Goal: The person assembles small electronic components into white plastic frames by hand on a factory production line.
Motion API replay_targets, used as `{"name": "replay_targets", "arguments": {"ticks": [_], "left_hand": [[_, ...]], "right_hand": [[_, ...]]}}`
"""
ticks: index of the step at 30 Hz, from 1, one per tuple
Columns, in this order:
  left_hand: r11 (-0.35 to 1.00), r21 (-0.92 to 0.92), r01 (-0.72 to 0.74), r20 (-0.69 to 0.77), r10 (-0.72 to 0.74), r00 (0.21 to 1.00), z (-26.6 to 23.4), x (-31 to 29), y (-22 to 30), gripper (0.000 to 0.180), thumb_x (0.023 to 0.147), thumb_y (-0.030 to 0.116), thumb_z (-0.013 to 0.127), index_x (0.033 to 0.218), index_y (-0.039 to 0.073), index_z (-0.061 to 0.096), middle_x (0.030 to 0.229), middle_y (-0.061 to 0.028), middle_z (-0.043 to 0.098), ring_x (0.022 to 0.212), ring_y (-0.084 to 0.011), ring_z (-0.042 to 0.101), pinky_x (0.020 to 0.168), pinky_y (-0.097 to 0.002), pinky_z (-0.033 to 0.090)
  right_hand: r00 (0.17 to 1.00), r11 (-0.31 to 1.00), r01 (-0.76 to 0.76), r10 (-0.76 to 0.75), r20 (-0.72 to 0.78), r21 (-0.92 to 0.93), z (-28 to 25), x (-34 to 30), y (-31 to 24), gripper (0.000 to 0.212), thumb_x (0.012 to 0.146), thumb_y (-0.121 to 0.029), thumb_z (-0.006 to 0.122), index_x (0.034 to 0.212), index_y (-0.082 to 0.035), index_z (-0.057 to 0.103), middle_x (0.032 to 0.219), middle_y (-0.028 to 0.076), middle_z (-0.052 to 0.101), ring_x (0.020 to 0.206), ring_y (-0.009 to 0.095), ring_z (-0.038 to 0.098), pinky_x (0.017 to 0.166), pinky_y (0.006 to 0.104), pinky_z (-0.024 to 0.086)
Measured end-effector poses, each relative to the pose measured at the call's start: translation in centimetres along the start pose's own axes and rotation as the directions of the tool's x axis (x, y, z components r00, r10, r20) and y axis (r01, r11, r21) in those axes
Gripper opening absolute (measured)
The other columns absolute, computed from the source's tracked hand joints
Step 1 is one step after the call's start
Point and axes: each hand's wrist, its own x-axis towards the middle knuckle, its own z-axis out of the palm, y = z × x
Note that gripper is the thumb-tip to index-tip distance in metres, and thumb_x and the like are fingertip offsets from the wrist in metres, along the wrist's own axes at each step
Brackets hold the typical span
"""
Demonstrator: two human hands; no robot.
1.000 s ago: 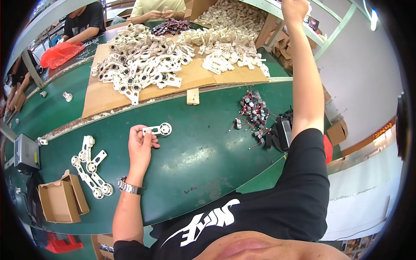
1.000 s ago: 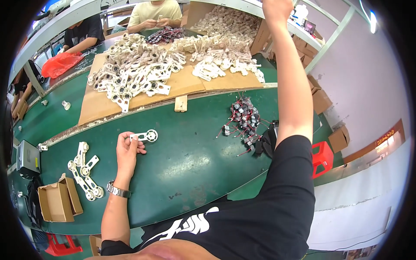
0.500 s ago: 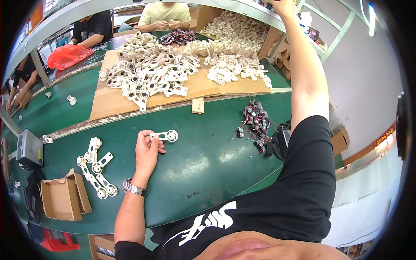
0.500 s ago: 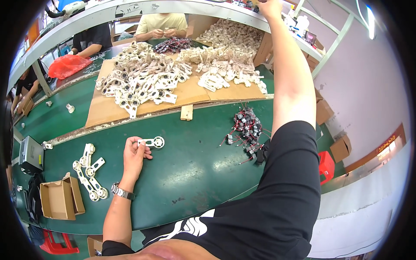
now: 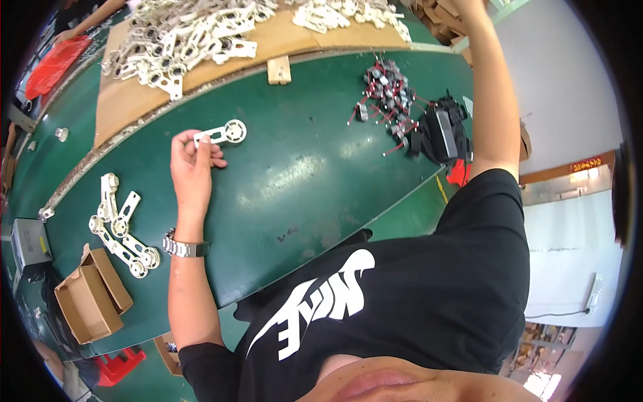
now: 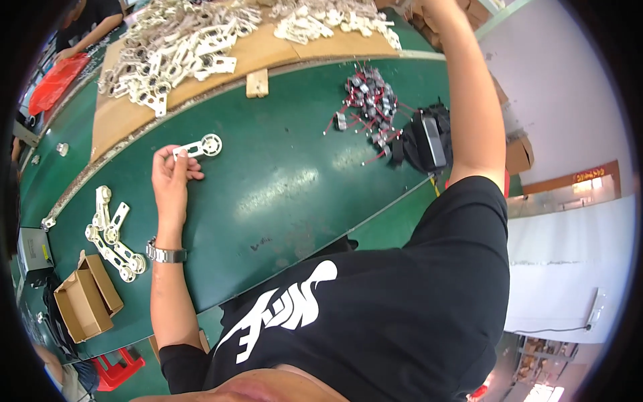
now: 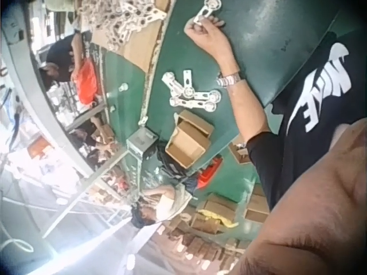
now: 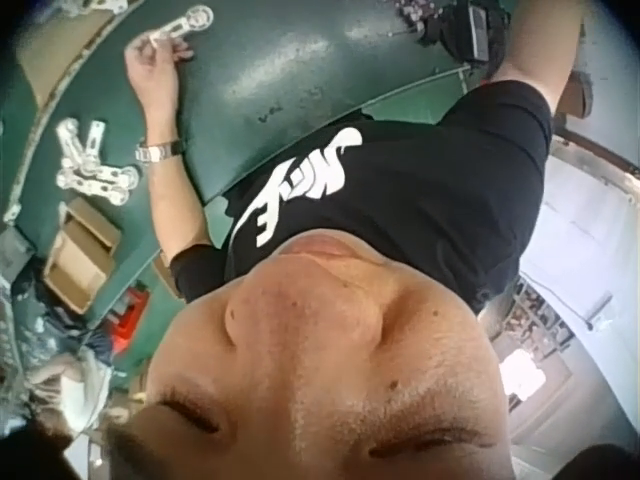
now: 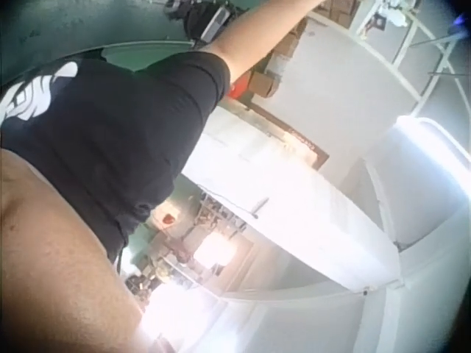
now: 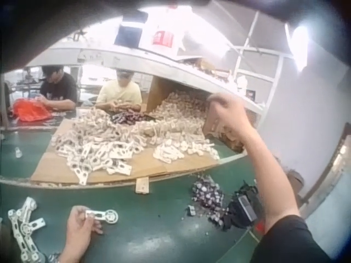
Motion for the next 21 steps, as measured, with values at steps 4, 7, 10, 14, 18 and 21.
{"name": "replay_targets", "arguments": {"ticks": [4, 7, 10, 14, 18, 21], "left_hand": [[1.000, 0.027, 0.009, -0.007, -0.009, 1.000, 0.0, -0.2, -0.2, 0.023, 0.110, 0.019, 0.059, 0.120, -0.001, 0.052, 0.092, -0.0094, 0.069, 0.076, -0.0134, 0.066, 0.068, -0.0288, 0.059], [0.999, 0.039, 0.011, 0.004, -0.011, 1.000, 0.1, -0.4, -0.3, 0.026, 0.110, 0.022, 0.060, 0.121, 0.000, 0.053, 0.093, -0.0095, 0.069, 0.077, -0.0136, 0.066, 0.070, -0.0284, 0.059], [0.998, 0.063, 0.013, -0.001, -0.013, 1.000, -0.4, -0.7, -0.3, 0.028, 0.109, 0.023, 0.061, 0.122, 0.000, 0.054, 0.094, -0.0094, 0.069, 0.078, -0.0139, 0.066, 0.071, -0.0283, 0.059], [0.997, 0.079, 0.011, -0.002, -0.011, 1.000, -0.3, -0.9, 0.2, 0.026, 0.110, 0.021, 0.060, 0.121, -0.001, 0.052, 0.094, -0.0103, 0.069, 0.078, -0.0137, 0.067, 0.070, -0.0289, 0.060], [0.997, 0.074, 0.011, 0.001, -0.011, 1.000, -0.2, -0.6, 0.0, 0.026, 0.110, 0.021, 0.060, 0.121, -0.001, 0.052, 0.095, -0.0103, 0.070, 0.078, -0.0137, 0.067, 0.071, -0.0289, 0.060], [0.997, 0.081, 0.010, 0.004, -0.011, 1.000, -0.1, -0.6, 0.1, 0.026, 0.110, 0.021, 0.060, 0.121, -0.001, 0.052, 0.095, -0.0102, 0.070, 0.079, -0.0138, 0.067, 0.071, -0.0289, 0.060]], "right_hand": [[0.762, 0.974, 0.203, -0.223, 0.608, 0.103, 5.9, -10.7, 7.2, 0.027, 0.102, -0.022, 0.069, 0.114, 0.002, 0.073, 0.098, 0.013, 0.077, 0.087, 0.021, 0.073, 0.079, 0.0354, 0.058], [0.661, 0.996, 0.087, -0.074, 0.747, 0.022, 7.1, -17.0, 6.9, 0.015, 0.095, -0.009, 0.066, 0.105, -0.001, 0.075, 0.097, 0.016, 0.075, 0.092, 0.031, 0.072, 0.084, 0.0403, 0.057], [0.557, 0.993, -0.035, -0.074, 0.827, 0.112, 5.5, -20.4, 2.2, 0.016, 0.089, -0.007, 0.072, 0.105, -0.001, 0.072, 0.101, 0.015, 0.073, 0.096, 0.030, 0.070, 0.084, 0.0396, 0.056], [0.482, 0.998, -0.064, 0.014, 0.876, 0.019, 4.4, -24.8, 0.6, 0.038, 0.082, -0.016, 0.087, 0.108, 0.001, 0.067, 0.096, 0.016, 0.071, 0.093, 0.032, 0.070, 0.081, 0.0423, 0.054], [0.582, 0.974, -0.220, 0.180, 0.793, -0.060, 5.8, -26.6, 0.3, 0.038, 0.079, -0.019, 0.091, 0.098, 0.001, 0.064, 0.086, 0.011, 0.070, 0.080, 0.026, 0.067, 0.073, 0.0396, 0.053], [0.573, 0.954, -0.298, 0.213, 0.791, -0.041, 6.1, -26.6, 0.8, 0.037, 0.079, -0.020, 0.091, 0.093, -0.001, 0.064, 0.075, 0.009, 0.066, 0.069, 0.020, 0.063, 0.065, 0.0366, 0.051]]}}
